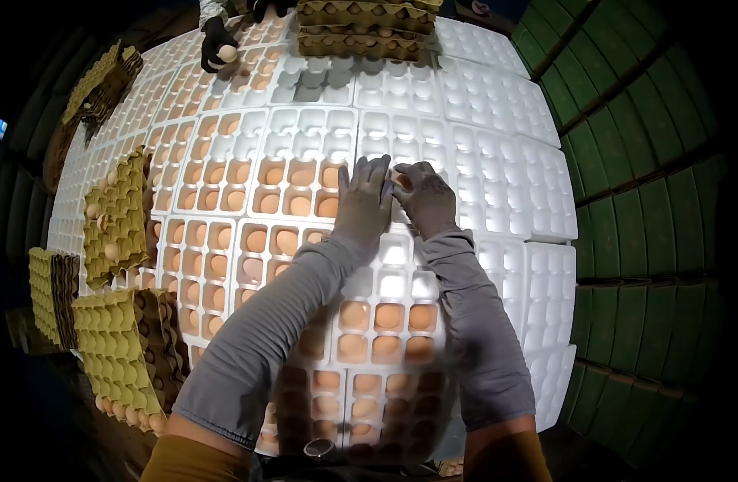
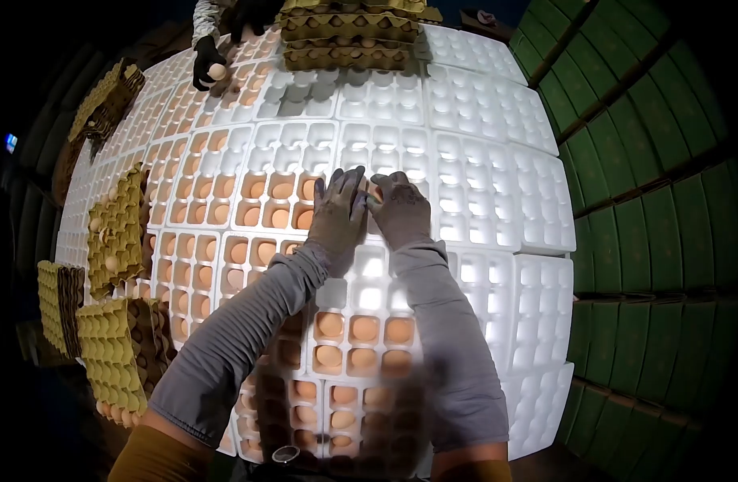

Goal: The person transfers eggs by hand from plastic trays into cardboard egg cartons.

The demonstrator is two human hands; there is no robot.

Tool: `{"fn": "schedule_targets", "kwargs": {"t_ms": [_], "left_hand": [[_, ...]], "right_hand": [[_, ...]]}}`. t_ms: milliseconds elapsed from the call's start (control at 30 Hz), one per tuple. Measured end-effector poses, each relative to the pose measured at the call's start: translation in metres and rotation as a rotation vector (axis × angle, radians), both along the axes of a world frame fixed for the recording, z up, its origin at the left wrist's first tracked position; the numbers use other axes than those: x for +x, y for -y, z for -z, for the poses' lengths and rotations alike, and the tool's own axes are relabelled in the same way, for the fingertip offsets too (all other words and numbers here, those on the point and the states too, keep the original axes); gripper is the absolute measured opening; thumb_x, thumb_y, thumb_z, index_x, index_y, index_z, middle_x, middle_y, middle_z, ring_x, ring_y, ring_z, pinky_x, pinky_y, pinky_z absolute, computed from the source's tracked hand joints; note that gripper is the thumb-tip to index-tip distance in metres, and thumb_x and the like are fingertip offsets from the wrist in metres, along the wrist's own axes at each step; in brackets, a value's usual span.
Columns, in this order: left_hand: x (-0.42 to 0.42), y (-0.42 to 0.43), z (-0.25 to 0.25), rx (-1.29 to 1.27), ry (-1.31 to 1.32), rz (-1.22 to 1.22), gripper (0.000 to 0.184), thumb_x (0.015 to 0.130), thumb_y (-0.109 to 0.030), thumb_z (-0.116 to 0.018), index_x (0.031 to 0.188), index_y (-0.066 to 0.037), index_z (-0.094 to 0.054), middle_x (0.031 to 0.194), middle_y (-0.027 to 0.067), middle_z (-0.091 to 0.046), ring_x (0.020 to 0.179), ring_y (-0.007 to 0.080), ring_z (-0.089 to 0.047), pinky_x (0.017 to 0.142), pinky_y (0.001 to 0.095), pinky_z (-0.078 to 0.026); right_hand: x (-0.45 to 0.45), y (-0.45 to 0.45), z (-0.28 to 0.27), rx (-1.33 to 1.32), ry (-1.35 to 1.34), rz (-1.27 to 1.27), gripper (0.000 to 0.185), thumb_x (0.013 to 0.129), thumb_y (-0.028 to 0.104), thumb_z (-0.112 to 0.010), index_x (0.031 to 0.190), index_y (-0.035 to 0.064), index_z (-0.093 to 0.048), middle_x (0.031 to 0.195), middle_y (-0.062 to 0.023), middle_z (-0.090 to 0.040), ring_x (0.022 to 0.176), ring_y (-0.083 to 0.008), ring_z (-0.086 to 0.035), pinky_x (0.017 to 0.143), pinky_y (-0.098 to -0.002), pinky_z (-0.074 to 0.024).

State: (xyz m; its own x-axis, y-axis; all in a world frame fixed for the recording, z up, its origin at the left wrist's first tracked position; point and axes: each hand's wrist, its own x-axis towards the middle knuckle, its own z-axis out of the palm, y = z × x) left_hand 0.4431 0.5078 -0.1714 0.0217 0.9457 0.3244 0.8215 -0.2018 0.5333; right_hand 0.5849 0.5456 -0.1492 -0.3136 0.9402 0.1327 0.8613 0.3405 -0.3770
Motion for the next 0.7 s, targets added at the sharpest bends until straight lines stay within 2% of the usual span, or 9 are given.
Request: {"fn": "schedule_targets", "kwargs": {"t_ms": [100, 233, 267, 333, 400, 467, 600, 667, 700], "left_hand": [[-0.003, 0.032, -0.030, 0.062, 0.154, -0.118, 0.057, 0.097, -0.019, -0.058, 0.149, -0.002, -0.041, 0.147, 0.0237, -0.045, 0.141, 0.0421, -0.037, 0.120, 0.0516, -0.024], [-0.020, 0.115, -0.066, -0.035, 0.487, -0.146, 0.057, 0.098, -0.011, -0.060, 0.150, -0.002, -0.040, 0.148, 0.0223, -0.044, 0.136, 0.0358, -0.046, 0.109, 0.0439, -0.043], [-0.025, 0.146, -0.076, -0.035, 0.469, -0.124, 0.058, 0.097, -0.009, -0.062, 0.150, -0.002, -0.040, 0.147, 0.0222, -0.044, 0.134, 0.0333, -0.049, 0.105, 0.0416, -0.048], [-0.039, 0.212, -0.106, -0.231, 0.661, -0.027, 0.061, 0.096, -0.010, -0.066, 0.150, -0.001, -0.040, 0.147, 0.0234, -0.044, 0.134, 0.0329, -0.049, 0.105, 0.0425, -0.048], [-0.062, 0.274, -0.131, -0.306, 0.604, 0.038, 0.059, 0.097, -0.017, -0.065, 0.149, -0.002, -0.041, 0.144, 0.0250, -0.046, 0.133, 0.0428, -0.046, 0.113, 0.0492, -0.039], [-0.097, 0.329, -0.151, -0.271, 0.399, 0.107, 0.060, 0.097, -0.018, -0.066, 0.149, -0.003, -0.041, 0.145, 0.0228, -0.048, 0.138, 0.0410, -0.044, 0.115, 0.0512, -0.037], [-0.180, 0.412, -0.188, 0.006, -0.011, 0.170, 0.042, 0.092, -0.013, -0.069, 0.131, 0.000, -0.059, 0.135, 0.0174, -0.059, 0.125, 0.0378, -0.057, 0.105, 0.0482, -0.050], [-0.221, 0.451, -0.214, -0.114, 0.226, -0.191, 0.036, 0.089, -0.010, -0.072, 0.124, -0.004, -0.066, 0.130, 0.0129, -0.064, 0.121, 0.0331, -0.061, 0.100, 0.0416, -0.056], [-0.254, 0.475, -0.213, -0.065, 0.015, -0.269, 0.036, 0.090, -0.011, -0.072, 0.125, -0.006, -0.068, 0.127, 0.0146, -0.066, 0.119, 0.0317, -0.063, 0.100, 0.0399, -0.057]], "right_hand": [[-0.002, 0.010, 0.000, 0.139, -0.266, 0.024, 0.040, 0.093, 0.021, -0.062, 0.133, 0.0198, -0.058, 0.114, -0.0082, -0.061, 0.111, -0.0269, -0.061, 0.095, -0.0424, -0.0492], [-0.008, 0.014, 0.039, 0.195, -0.196, -0.114, 0.051, 0.094, 0.012, -0.055, 0.144, 0.0202, -0.050, 0.124, -0.0059, -0.055, 0.124, -0.0261, -0.049, 0.104, -0.0456, -0.0354], [-0.011, 0.019, 0.039, 0.422, -0.164, -0.120, 0.052, 0.091, 0.006, -0.055, 0.142, 0.0163, -0.052, 0.117, -0.0069, -0.058, 0.114, -0.0272, -0.054, 0.099, -0.0435, -0.0411], [-0.008, 0.017, 0.039, 0.149, -0.499, -0.141, 0.051, 0.090, -0.001, -0.055, 0.139, 0.0122, -0.057, 0.108, -0.0099, -0.062, 0.098, -0.0281, -0.059, 0.086, -0.0395, -0.0497], [-0.015, 0.038, 0.020, 0.258, -0.515, -0.132, 0.047, 0.091, 0.001, -0.059, 0.137, 0.0097, -0.059, 0.110, -0.0092, -0.062, 0.100, -0.0252, -0.059, 0.091, -0.0392, -0.0493], [-0.027, 0.078, -0.021, 0.135, -0.554, -0.106, 0.046, 0.090, 0.001, -0.062, 0.135, 0.0074, -0.060, 0.114, -0.0098, -0.063, 0.106, -0.0264, -0.060, 0.094, -0.0378, -0.0488], [-0.097, 0.196, -0.091, -0.115, -0.675, -0.325, 0.036, 0.088, 0.002, -0.064, 0.124, 0.0032, -0.063, 0.116, -0.0121, -0.065, 0.111, -0.0285, -0.062, 0.097, -0.0382, -0.0485], [-0.143, 0.267, -0.126, -0.169, -0.624, -0.551, 0.033, 0.085, 0.003, -0.067, 0.118, 0.0028, -0.065, 0.113, -0.0119, -0.066, 0.110, -0.0298, -0.062, 0.096, -0.0382, -0.0496], [-0.168, 0.299, -0.142, -0.117, -0.586, -0.733, 0.033, 0.082, 0.006, -0.071, 0.115, 0.0032, -0.065, 0.114, -0.0111, -0.065, 0.109, -0.0298, -0.062, 0.095, -0.0389, -0.0495]]}}
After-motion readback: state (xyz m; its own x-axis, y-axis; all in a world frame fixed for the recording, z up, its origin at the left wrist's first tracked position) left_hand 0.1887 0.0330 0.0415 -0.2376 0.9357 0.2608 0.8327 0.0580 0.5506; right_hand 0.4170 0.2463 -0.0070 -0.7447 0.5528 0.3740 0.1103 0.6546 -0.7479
